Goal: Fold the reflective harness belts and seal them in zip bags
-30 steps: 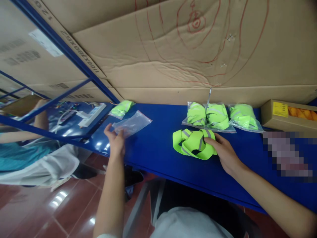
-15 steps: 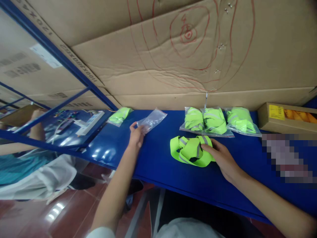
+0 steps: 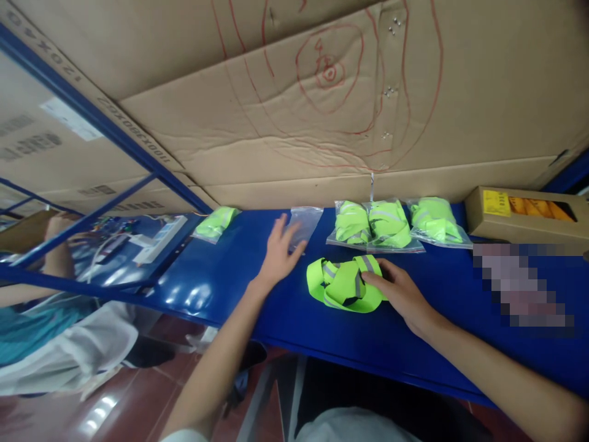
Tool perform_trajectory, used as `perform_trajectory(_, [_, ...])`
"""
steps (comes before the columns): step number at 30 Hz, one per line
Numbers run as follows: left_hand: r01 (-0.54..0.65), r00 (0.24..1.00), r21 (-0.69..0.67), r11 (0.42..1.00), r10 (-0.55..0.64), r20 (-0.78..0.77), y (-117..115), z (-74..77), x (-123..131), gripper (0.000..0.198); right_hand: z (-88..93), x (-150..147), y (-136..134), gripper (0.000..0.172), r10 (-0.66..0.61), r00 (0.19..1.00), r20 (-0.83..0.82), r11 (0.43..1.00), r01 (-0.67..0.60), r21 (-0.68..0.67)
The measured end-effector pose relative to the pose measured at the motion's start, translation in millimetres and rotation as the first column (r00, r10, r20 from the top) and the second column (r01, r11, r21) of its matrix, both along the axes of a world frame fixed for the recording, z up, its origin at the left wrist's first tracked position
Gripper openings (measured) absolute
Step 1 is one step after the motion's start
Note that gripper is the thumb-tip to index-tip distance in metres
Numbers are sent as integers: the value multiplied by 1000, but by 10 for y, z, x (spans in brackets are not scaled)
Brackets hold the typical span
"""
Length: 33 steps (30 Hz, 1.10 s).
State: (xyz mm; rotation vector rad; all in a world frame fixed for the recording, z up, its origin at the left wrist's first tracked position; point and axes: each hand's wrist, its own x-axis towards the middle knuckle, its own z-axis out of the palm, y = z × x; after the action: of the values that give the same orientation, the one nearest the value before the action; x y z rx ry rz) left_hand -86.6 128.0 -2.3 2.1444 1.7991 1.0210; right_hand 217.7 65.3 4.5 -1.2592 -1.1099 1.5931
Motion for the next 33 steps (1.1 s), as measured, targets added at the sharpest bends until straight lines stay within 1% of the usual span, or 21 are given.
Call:
perform_trajectory(1, [56,988,-49,997,-63,-143,-9,-30,-10,51,-6,-2,-4,41,8,1000,1,1000,-8,4])
perform_trajectory(2, [70,968,-88,994,-88,-234,1,-67,-29,46,-12,-4,-6,41,12,1000,1,1000,-12,8])
perform_trajectory(3, [43,962,-101,994,-68,-264,25,-104,-58,44,-17,-6,-5,41,13,1000,1,1000,-13,13])
perform_trajectory(5, [-65,968,-79,995,44,-248,93,-151,-137,46,-27,-8,2,42,13,1000,3,1000,-13,16])
perform_trajectory(7, [-159,964,-49,986,145,-223,136,-134,-205,52,-35,-8,11,43,13,1000,1,1000,-13,14])
perform_trajectory(9, [-183,967,-31,983,174,-186,112,-56,-212,56,-47,-7,16,43,17,1000,-8,1000,-17,17])
perform_trajectory(10, [-160,975,-31,987,153,-164,78,-3,-185,56,-56,-5,17,43,18,1000,-13,1000,-17,21])
perform_trajectory(12, [-60,993,-58,996,54,-102,-4,99,-73,50,-79,0,18,43,17,1000,-17,999,-17,30])
perform_trajectory(14, [57,998,-111,992,-58,-5,-50,161,87,42,-108,7,25,43,18,1000,-17,999,-18,37])
perform_trajectory(15, [101,994,-138,985,-94,57,-45,167,173,39,-123,11,32,42,17,1000,-15,999,-16,42])
perform_trajectory(17, [158,973,-191,969,-120,195,24,124,340,38,-148,16,54,42,12,1000,-6,998,-11,65])
perform_trajectory(20, [229,910,-280,932,-103,400,207,-24,554,41,-172,21,97,41,0,1000,24,993,-3,118])
perform_trajectory(23, [303,822,-343,889,-62,566,365,-161,708,49,-182,23,128,40,-12,999,31,988,7,154])
perform_trajectory(26, [345,728,-378,859,9,686,473,-207,809,55,-196,24,136,42,-14,1000,24,987,10,162])
perform_trajectory(29, [362,643,-391,846,77,762,567,-148,856,59,-220,24,134,40,5,999,39,985,-12,173])
perform_trajectory(31, [378,599,-387,841,96,795,606,-53,838,58,-239,23,133,38,21,999,49,981,-31,193])
perform_trajectory(33, [394,563,-374,840,101,820,602,81,772,56,-253,22,131,35,36,998,56,978,-47,202])
